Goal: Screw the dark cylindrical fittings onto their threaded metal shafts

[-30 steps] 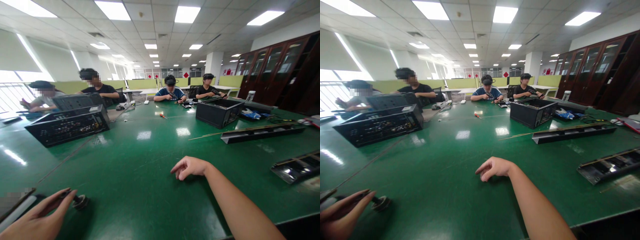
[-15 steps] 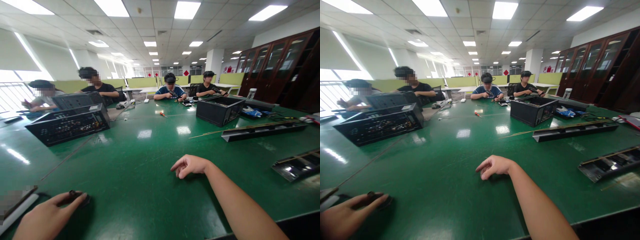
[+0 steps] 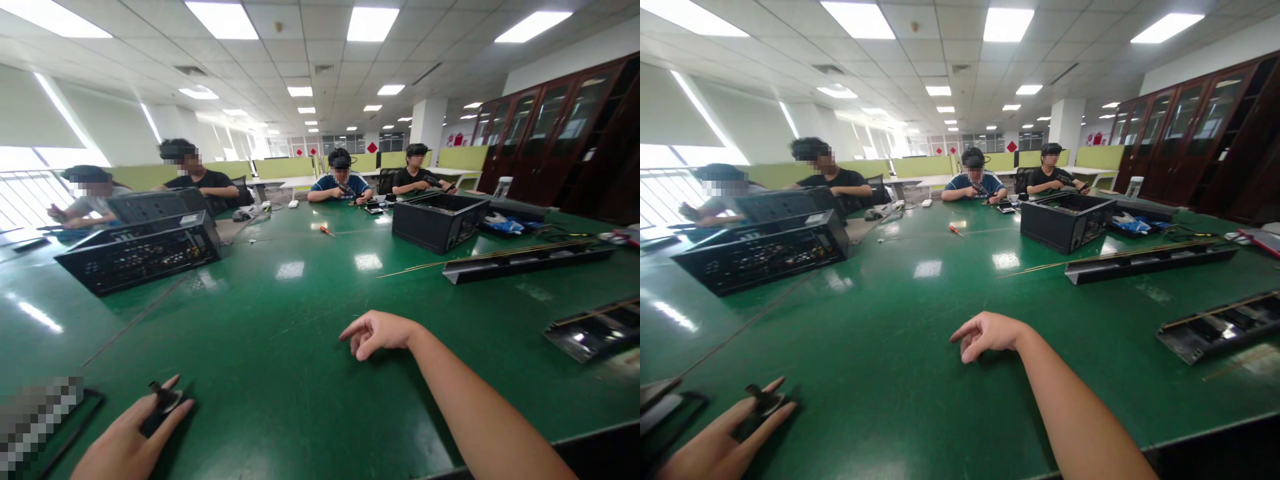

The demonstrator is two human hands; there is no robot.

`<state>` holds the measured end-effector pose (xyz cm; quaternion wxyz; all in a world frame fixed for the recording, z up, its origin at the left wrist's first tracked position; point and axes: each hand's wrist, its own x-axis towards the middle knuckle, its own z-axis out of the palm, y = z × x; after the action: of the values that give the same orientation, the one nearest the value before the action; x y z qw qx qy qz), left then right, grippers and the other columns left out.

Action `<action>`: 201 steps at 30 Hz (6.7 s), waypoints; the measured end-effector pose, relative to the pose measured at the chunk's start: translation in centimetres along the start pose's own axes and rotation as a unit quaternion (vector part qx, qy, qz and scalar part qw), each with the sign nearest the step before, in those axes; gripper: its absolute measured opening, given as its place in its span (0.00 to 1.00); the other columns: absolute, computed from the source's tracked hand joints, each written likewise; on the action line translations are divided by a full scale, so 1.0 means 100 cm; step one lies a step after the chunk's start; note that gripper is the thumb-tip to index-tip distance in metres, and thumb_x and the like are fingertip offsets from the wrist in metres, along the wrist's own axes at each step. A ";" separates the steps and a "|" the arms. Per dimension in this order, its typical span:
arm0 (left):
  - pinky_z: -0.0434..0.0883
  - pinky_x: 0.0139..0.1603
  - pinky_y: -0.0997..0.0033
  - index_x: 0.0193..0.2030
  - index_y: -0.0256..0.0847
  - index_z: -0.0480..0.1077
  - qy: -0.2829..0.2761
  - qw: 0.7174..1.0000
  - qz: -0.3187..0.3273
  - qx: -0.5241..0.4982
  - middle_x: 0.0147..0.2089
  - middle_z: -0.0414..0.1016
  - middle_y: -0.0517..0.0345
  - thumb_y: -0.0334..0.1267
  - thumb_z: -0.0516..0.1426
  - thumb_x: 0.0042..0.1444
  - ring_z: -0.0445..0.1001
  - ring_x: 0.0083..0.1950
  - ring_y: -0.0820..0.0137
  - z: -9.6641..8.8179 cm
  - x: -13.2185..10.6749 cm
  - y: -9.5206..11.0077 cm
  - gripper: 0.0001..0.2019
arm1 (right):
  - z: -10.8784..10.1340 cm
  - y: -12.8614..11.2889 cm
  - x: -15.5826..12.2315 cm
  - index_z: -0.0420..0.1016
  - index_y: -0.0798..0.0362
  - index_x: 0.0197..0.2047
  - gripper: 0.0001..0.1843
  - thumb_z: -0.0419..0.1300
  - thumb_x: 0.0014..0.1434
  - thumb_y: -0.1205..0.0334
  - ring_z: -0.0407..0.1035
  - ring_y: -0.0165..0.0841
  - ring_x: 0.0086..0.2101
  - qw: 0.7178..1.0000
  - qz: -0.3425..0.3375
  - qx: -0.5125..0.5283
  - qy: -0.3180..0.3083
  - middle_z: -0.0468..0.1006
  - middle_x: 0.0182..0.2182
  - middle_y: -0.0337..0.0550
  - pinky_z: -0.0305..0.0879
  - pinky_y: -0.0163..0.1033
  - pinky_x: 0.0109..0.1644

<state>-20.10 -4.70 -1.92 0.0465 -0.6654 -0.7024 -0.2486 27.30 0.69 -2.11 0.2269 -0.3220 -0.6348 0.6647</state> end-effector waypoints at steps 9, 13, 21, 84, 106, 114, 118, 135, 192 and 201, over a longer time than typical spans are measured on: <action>0.73 0.50 0.66 0.58 0.48 0.70 -0.127 0.952 0.253 -0.116 0.49 0.77 0.56 0.43 0.57 0.58 0.77 0.47 0.62 -0.005 0.021 0.171 0.20 | 0.024 -0.010 0.002 0.68 0.54 0.61 0.45 0.75 0.41 0.54 0.64 0.25 0.24 0.981 -0.039 -0.167 0.086 0.78 0.32 0.39 0.59 0.30 0.27; 0.72 0.50 0.65 0.60 0.45 0.67 -0.126 0.931 0.314 -0.139 0.46 0.76 0.53 0.34 0.58 0.55 0.76 0.47 0.62 0.019 0.030 0.217 0.24 | 0.033 -0.018 0.001 0.67 0.51 0.60 0.44 0.75 0.41 0.51 0.64 0.26 0.25 0.942 -0.081 -0.259 0.199 0.78 0.35 0.39 0.57 0.32 0.28; 0.72 0.45 0.67 0.45 0.44 0.75 -0.174 0.905 0.342 -0.187 0.41 0.75 0.55 0.29 0.59 0.53 0.75 0.42 0.65 0.051 0.032 0.222 0.13 | 0.040 -0.023 0.001 0.78 0.51 0.43 0.15 0.67 0.53 0.54 0.69 0.33 0.34 0.859 -0.150 -0.420 0.252 0.77 0.35 0.42 0.62 0.35 0.38; 0.71 0.50 0.67 0.46 0.45 0.76 -0.166 0.886 0.282 -0.328 0.44 0.76 0.58 0.30 0.65 0.50 0.74 0.46 0.67 0.061 0.025 0.217 0.16 | 0.041 -0.015 0.005 0.81 0.52 0.37 0.07 0.64 0.58 0.59 0.73 0.32 0.33 0.852 -0.153 -0.425 0.267 0.80 0.32 0.41 0.63 0.35 0.38; 0.72 0.48 0.66 0.46 0.45 0.77 -0.159 0.888 0.292 -0.319 0.43 0.76 0.57 0.31 0.65 0.51 0.75 0.45 0.66 0.059 0.026 0.217 0.15 | 0.040 -0.015 0.005 0.82 0.52 0.37 0.08 0.64 0.58 0.58 0.73 0.33 0.33 0.847 -0.153 -0.434 0.268 0.80 0.32 0.42 0.62 0.36 0.38; 0.72 0.48 0.66 0.46 0.45 0.77 -0.157 0.890 0.292 -0.314 0.43 0.77 0.57 0.31 0.65 0.51 0.75 0.45 0.66 0.058 0.026 0.217 0.15 | 0.039 -0.015 0.006 0.82 0.52 0.37 0.08 0.64 0.58 0.58 0.72 0.32 0.32 0.845 -0.156 -0.436 0.267 0.80 0.31 0.41 0.62 0.35 0.37; 0.72 0.48 0.67 0.46 0.45 0.77 -0.158 0.889 0.291 -0.315 0.43 0.77 0.57 0.31 0.65 0.51 0.75 0.45 0.66 0.058 0.026 0.217 0.15 | 0.040 -0.014 0.006 0.81 0.52 0.37 0.08 0.64 0.58 0.58 0.72 0.31 0.32 0.844 -0.157 -0.437 0.267 0.80 0.31 0.41 0.62 0.35 0.37; 0.73 0.47 0.66 0.47 0.45 0.77 -0.151 0.887 0.300 -0.317 0.43 0.77 0.55 0.33 0.64 0.52 0.76 0.44 0.65 0.057 0.026 0.215 0.14 | 0.040 -0.017 0.004 0.82 0.51 0.37 0.08 0.64 0.58 0.58 0.73 0.33 0.33 0.848 -0.145 -0.438 0.262 0.81 0.32 0.42 0.63 0.36 0.38; 0.72 0.49 0.66 0.47 0.45 0.76 -0.154 0.888 0.295 -0.317 0.44 0.76 0.57 0.31 0.64 0.51 0.75 0.45 0.66 0.057 0.027 0.212 0.15 | 0.038 -0.017 0.002 0.81 0.52 0.37 0.08 0.63 0.59 0.58 0.71 0.31 0.31 0.855 -0.134 -0.432 0.252 0.79 0.30 0.40 0.62 0.36 0.37; 0.71 0.50 0.66 0.47 0.46 0.76 -0.159 0.890 0.288 -0.315 0.44 0.76 0.57 0.31 0.65 0.51 0.75 0.45 0.66 0.056 0.028 0.212 0.15 | 0.036 -0.017 0.002 0.81 0.51 0.37 0.07 0.63 0.59 0.58 0.71 0.31 0.31 0.855 -0.133 -0.431 0.255 0.79 0.30 0.40 0.62 0.36 0.37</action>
<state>1.39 -0.07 0.43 -0.2082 -0.8491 -0.3623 -0.3231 24.38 -1.55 -0.55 0.3056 -0.4580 -0.8145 0.1829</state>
